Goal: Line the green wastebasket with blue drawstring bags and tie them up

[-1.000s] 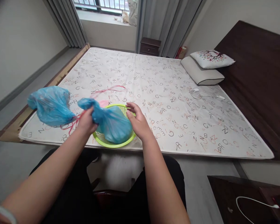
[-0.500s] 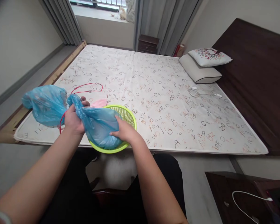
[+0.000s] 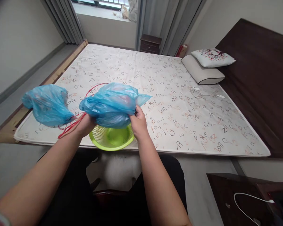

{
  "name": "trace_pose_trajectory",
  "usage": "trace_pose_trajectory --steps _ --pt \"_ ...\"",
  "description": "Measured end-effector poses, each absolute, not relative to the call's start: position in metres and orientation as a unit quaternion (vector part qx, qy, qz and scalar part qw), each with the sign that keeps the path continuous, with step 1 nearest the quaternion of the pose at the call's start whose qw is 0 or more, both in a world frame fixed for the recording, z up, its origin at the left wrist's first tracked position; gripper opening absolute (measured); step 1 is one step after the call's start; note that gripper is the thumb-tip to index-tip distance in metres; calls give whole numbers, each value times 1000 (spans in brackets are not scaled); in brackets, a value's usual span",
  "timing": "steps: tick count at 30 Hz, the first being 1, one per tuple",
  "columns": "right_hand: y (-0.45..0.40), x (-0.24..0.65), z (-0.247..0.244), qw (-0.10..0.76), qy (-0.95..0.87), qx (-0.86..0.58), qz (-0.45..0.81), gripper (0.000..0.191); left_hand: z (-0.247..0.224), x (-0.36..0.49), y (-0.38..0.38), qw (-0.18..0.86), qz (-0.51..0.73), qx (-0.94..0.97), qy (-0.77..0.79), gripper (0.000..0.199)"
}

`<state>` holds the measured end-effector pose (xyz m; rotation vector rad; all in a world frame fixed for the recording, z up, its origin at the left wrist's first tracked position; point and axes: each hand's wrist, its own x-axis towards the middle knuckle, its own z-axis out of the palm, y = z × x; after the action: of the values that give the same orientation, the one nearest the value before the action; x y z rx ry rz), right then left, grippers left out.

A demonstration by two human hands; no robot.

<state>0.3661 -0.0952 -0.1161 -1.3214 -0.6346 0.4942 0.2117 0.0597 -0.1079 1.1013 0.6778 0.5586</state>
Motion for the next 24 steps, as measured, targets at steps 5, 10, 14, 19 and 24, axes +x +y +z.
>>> trace_pose_trajectory --steps 5,10,14,19,24 --pt "-93 350 -112 703 -350 -553 279 45 -97 212 71 829 245 425 268 40" --pt "-101 350 -106 691 -371 -555 277 62 -86 196 109 813 400 357 228 38" --pt "-102 356 -109 683 -325 -582 298 43 -96 181 129 771 458 331 294 45" --pt "-98 361 -117 668 -250 -630 307 24 -119 182 136 775 429 238 399 42" --pt "-97 368 -120 667 -212 -652 292 21 -128 187 148 740 454 234 438 14"
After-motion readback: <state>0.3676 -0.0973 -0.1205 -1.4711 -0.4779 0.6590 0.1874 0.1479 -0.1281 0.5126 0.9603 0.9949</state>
